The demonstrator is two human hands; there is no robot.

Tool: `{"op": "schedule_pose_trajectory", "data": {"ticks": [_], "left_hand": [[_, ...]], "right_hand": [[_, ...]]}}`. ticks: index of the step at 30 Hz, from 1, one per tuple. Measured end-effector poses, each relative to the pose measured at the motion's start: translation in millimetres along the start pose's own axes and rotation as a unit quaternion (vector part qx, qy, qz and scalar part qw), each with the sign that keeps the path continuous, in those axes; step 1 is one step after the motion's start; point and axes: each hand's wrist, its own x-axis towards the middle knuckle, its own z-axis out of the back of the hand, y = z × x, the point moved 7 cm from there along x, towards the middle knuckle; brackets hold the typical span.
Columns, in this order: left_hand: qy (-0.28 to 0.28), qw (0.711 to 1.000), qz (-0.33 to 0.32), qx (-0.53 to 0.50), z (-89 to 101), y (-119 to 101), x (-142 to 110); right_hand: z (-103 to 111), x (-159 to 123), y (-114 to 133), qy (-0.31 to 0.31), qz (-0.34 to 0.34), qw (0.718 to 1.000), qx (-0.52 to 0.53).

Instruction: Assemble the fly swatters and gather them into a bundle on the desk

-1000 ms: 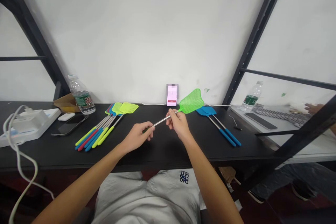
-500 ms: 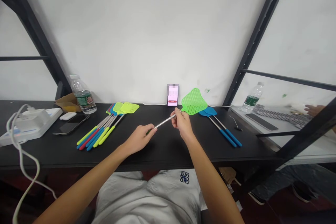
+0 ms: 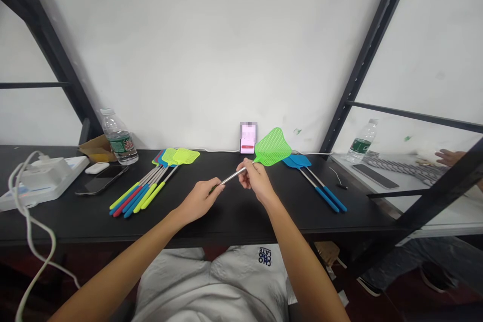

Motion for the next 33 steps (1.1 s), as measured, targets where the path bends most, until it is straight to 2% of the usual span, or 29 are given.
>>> {"op": "schedule_pose_trajectory", "data": {"ticks": [6, 11, 16, 20, 25, 33], "left_hand": [[-0.01, 0.999, 0.024, 0.044, -0.7, 2, -2], [-0.002, 0.998, 0.034, 0.052, -4.1, 3, -3], [0.01, 0.999, 0.026, 0.032, -6.4, 1, -3], [0.018, 1.0, 0.01, 0.009, -5.4, -4, -2], [0.028, 1.0, 0.0, -0.012, -4.9, -7, -2], [0.008, 0.999, 0.044, 0.026, -4.0, 5, -2]], "right_hand": [[12, -1, 2, -0.092, 0.008, 0.995, 0.028], [12, -1, 4, -0.113, 0.041, 0.992, 0.039], [15, -5, 8, -0.162, 0.075, 0.984, -0.004], [15, -7, 11, -0.167, 0.097, 0.981, -0.026], [15, -6, 12, -0.158, 0.098, 0.983, -0.006], [15, -4, 7, -0.156, 0.062, 0.984, 0.055]]}}
